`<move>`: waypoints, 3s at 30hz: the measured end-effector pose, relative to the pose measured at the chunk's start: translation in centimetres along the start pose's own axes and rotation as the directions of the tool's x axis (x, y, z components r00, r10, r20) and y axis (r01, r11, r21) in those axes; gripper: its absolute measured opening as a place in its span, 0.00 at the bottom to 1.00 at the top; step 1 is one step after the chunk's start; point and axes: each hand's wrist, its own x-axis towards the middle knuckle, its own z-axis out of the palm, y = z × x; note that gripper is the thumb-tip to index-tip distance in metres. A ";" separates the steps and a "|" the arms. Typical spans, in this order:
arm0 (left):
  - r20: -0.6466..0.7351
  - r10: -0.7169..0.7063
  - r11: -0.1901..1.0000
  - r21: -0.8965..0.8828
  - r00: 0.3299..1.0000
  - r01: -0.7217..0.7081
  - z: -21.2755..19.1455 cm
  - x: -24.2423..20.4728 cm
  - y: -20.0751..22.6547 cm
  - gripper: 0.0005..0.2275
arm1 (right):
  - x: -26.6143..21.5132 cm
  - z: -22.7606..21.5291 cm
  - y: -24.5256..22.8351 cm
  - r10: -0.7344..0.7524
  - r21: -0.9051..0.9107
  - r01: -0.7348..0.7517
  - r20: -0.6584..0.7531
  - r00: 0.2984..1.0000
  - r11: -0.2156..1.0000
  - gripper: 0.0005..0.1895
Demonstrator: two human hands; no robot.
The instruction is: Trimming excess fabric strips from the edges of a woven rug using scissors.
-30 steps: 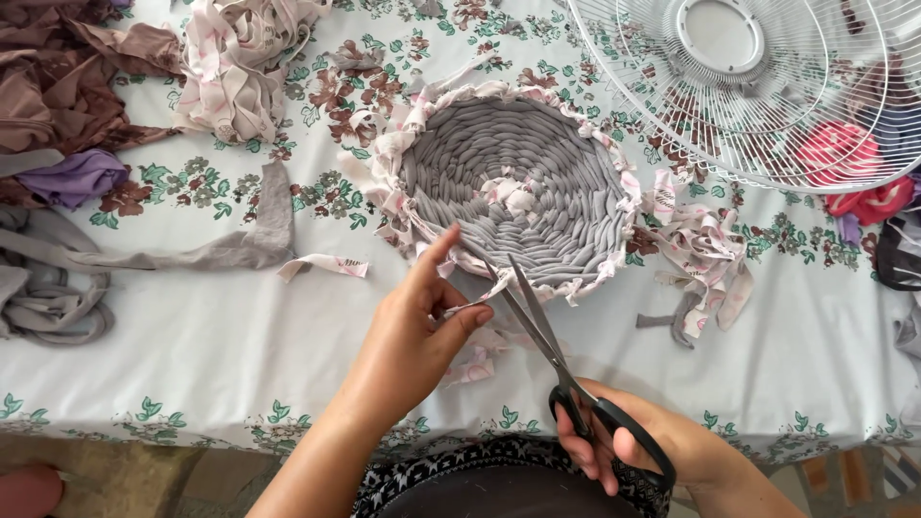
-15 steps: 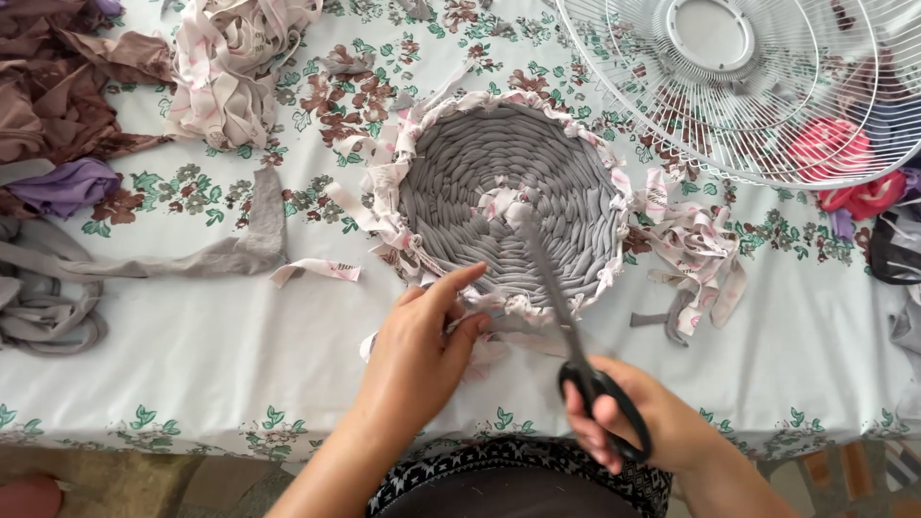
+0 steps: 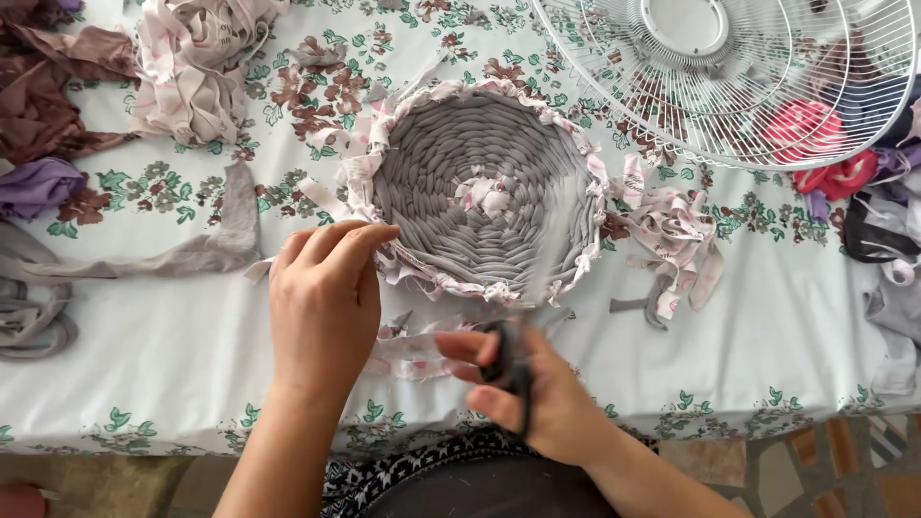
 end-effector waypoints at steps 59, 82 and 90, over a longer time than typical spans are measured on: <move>0.290 -0.049 0.993 -0.090 0.956 0.078 -1.0 -3.2 1.6 0.04 | -2.4 -7.0 -0.5 0.696 0.078 -0.694 0.003 0.718 0.715 0.25; 0.247 -0.091 0.992 -0.066 0.965 0.110 1.5 -1.0 -0.3 0.08 | -3.1 -8.2 -3.1 0.345 -0.080 -0.336 0.149 0.927 0.938 0.36; 0.394 -0.232 0.949 -0.111 0.889 0.296 -0.1 -1.6 1.4 0.07 | -5.4 -7.9 -0.9 0.689 0.010 -0.691 0.059 0.722 0.723 0.35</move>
